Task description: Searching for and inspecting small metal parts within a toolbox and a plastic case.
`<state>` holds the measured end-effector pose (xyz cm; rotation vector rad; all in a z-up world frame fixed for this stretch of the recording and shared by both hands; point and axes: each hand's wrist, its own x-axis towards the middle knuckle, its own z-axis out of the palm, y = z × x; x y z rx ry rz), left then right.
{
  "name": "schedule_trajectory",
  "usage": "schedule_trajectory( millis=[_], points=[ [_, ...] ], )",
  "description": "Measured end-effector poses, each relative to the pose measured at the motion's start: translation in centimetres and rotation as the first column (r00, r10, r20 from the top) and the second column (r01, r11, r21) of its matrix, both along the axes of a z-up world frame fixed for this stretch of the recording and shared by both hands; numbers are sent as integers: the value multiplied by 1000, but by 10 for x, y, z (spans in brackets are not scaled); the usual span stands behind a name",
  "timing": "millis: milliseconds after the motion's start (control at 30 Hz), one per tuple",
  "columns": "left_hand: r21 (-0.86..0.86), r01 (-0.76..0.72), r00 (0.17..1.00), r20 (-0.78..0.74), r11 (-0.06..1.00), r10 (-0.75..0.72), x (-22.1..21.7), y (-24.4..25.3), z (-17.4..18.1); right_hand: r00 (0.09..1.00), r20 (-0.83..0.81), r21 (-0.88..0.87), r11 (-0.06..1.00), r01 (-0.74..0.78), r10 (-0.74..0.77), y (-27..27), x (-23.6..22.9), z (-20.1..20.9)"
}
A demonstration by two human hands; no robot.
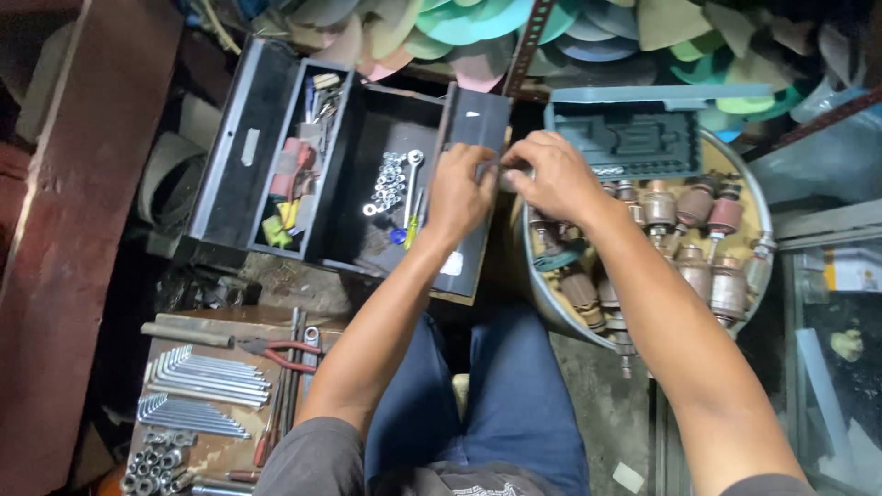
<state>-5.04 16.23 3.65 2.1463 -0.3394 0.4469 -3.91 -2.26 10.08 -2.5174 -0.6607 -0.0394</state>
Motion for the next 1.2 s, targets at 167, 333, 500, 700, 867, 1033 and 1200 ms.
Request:
schedule_trajectory(
  millis=[167, 333, 500, 700, 867, 1033, 1200],
  points=[
    [-2, -143, 967, -212, 990, 139, 21, 88, -45, 996, -72, -142, 988, -59, 50, 87, 34, -25],
    [92, -212, 873, -429, 973, 231, 51, 145, -119, 981, -174, -206, 970, -125, 89, 159, 86, -89],
    [170, -191, 693, -674, 967, 256, 71, 160, -149, 948, -318, -328, 937, -122, 12, 205, 142, -164],
    [60, -215, 540, -824, 975, 169, 97, 162, -191, 920, -351, -532, 845, -41, -176, 227, 205, -281],
    [44, -235, 517, -841, 971, 163, 108, 160, -206, 888, -411, -657, 742, -132, -206, 252, 204, -270],
    [22, -255, 523, -838, 967, 157, 111, 156, -195, 886, -425, -662, 731, -166, -183, 260, 200, -273],
    [-12, -301, 548, -820, 953, 163, 110, 156, -166, 912, -374, -635, 763, -120, -168, 262, 206, -291]
  ],
)
